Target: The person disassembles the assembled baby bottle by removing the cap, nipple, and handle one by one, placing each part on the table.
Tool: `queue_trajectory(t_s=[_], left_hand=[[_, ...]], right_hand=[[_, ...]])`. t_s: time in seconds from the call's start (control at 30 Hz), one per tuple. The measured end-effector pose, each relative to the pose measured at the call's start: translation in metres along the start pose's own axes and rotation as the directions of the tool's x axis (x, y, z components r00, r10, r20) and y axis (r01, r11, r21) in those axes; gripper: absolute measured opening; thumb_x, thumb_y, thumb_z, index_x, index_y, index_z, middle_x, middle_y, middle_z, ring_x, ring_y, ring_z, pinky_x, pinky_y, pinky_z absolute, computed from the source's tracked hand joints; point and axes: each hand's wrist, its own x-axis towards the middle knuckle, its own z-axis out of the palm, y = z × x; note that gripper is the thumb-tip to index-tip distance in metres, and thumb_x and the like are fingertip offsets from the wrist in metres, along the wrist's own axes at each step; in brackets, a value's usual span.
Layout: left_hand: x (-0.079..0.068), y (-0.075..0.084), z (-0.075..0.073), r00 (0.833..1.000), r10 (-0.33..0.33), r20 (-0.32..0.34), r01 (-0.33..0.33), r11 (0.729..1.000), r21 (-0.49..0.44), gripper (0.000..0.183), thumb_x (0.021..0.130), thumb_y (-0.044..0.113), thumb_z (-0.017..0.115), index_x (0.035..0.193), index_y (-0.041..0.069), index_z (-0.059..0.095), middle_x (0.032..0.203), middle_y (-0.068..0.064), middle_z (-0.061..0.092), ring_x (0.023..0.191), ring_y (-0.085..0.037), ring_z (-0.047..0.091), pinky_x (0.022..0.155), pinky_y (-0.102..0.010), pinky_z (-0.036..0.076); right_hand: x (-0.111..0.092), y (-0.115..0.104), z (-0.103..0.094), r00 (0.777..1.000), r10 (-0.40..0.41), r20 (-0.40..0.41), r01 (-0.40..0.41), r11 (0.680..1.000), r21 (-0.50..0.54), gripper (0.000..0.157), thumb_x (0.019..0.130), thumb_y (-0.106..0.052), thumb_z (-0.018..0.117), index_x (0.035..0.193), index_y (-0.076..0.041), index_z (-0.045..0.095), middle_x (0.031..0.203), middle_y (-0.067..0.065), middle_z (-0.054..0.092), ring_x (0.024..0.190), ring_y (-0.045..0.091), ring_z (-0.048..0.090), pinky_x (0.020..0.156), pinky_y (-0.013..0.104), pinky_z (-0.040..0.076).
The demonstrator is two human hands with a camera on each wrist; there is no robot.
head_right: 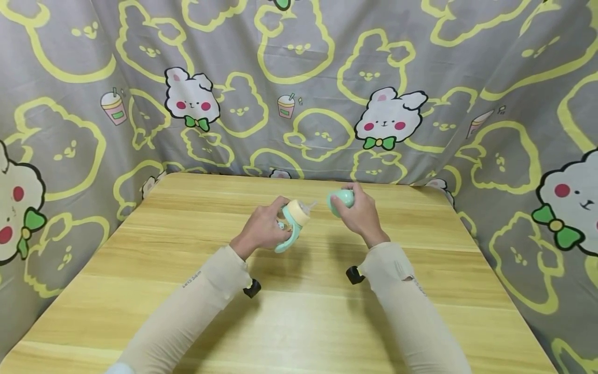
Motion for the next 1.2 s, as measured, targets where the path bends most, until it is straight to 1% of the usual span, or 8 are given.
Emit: queue_trajectory(t_s=[0.1, 0.23, 0.37, 0.5, 0.63, 0.87, 1.07, 1.2], left_hand=[[0.000, 0.000, 0.000, 1.000, -0.003, -0.006, 0.003, 1.000, 0.001, 0.061, 0.074, 0.030, 0.078, 0.128, 0.018, 0.051, 0.095, -0.009, 0.067, 0.074, -0.020, 0.062, 0.058, -0.032, 0.047], [0.000, 0.001, -0.001, 1.000, -0.002, -0.012, 0.002, 1.000, -0.006, 0.061, 0.074, 0.030, 0.078, 0.128, 0.018, 0.051, 0.097, -0.010, 0.068, 0.076, -0.021, 0.063, 0.059, -0.033, 0.048], [0.000, 0.000, -0.002, 1.000, 0.002, 0.000, -0.002, 1.000, 0.003, 0.060, 0.076, 0.030, 0.078, 0.128, 0.018, 0.051, 0.099, -0.010, 0.068, 0.081, -0.021, 0.065, 0.060, -0.033, 0.049], [0.000, 0.000, -0.002, 1.000, 0.004, 0.017, -0.004, 1.000, 0.023, 0.061, 0.077, 0.031, 0.078, 0.130, 0.019, 0.050, 0.102, -0.010, 0.069, 0.085, -0.021, 0.066, 0.061, -0.034, 0.050], [0.000, 0.000, -0.002, 1.000, 0.009, 0.021, -0.009, 1.000, 0.029, 0.062, 0.077, 0.031, 0.077, 0.131, 0.019, 0.049, 0.103, -0.011, 0.069, 0.085, -0.021, 0.066, 0.061, -0.034, 0.050], [-0.001, 0.000, -0.005, 1.000, 0.013, 0.003, -0.013, 0.999, 0.052, 0.062, 0.076, 0.031, 0.078, 0.131, 0.019, 0.051, 0.100, -0.006, 0.068, 0.081, -0.020, 0.065, 0.059, -0.032, 0.049], [-0.002, -0.002, -0.005, 1.000, 0.021, 0.001, -0.021, 0.997, 0.071, 0.063, 0.076, 0.032, 0.079, 0.131, 0.020, 0.051, 0.102, -0.006, 0.068, 0.080, -0.020, 0.064, 0.061, -0.033, 0.049], [-0.003, -0.003, -0.005, 1.000, 0.029, 0.007, -0.030, 0.997, 0.077, 0.064, 0.076, 0.032, 0.080, 0.132, 0.019, 0.051, 0.101, -0.005, 0.068, 0.079, -0.020, 0.064, 0.060, -0.033, 0.049]], right_hand=[[0.000, 0.004, -0.001, 1.000, 0.018, 0.001, -0.018, 1.000, -0.018, 0.057, 0.094, -0.048, 0.055, 0.133, -0.008, 0.045, 0.114, 0.024, 0.055, 0.092, 0.036, 0.057, 0.070, 0.043, 0.049], [0.001, 0.011, -0.003, 1.000, 0.020, -0.015, -0.021, 0.999, -0.043, 0.058, 0.092, -0.048, 0.060, 0.132, -0.008, 0.047, 0.115, 0.023, 0.056, 0.093, 0.036, 0.058, 0.071, 0.044, 0.049], [0.002, 0.020, -0.006, 0.999, 0.027, -0.020, -0.028, 0.998, -0.058, 0.060, 0.089, -0.048, 0.064, 0.131, -0.007, 0.049, 0.117, 0.022, 0.057, 0.093, 0.036, 0.058, 0.070, 0.043, 0.049], [0.000, 0.028, -0.010, 0.998, 0.058, -0.006, -0.059, 0.996, -0.066, 0.067, 0.087, -0.052, 0.065, 0.132, -0.006, 0.047, 0.118, 0.023, 0.055, 0.095, 0.036, 0.057, 0.072, 0.044, 0.049], [-0.002, 0.035, -0.014, 0.996, 0.084, -0.009, -0.084, 0.992, -0.090, 0.071, 0.086, -0.053, 0.066, 0.131, -0.003, 0.044, 0.117, 0.025, 0.055, 0.097, 0.038, 0.056, 0.075, 0.046, 0.049], [-0.003, 0.050, -0.019, 0.994, 0.104, -0.027, -0.107, 0.986, -0.124, 0.072, 0.084, -0.055, 0.068, 0.128, -0.003, 0.045, 0.112, 0.025, 0.056, 0.094, 0.038, 0.057, 0.074, 0.046, 0.048], [-0.007, 0.063, -0.024, 0.991, 0.133, -0.022, -0.135, 0.984, -0.116, 0.074, 0.084, -0.056, 0.068, 0.128, -0.002, 0.044, 0.113, 0.025, 0.056, 0.095, 0.038, 0.057, 0.074, 0.045, 0.048], [-0.010, 0.070, -0.029, 0.988, 0.149, -0.029, -0.152, 0.983, -0.108, 0.076, 0.084, -0.056, 0.067, 0.130, -0.001, 0.042, 0.115, 0.027, 0.054, 0.097, 0.039, 0.056, 0.074, 0.046, 0.048]])
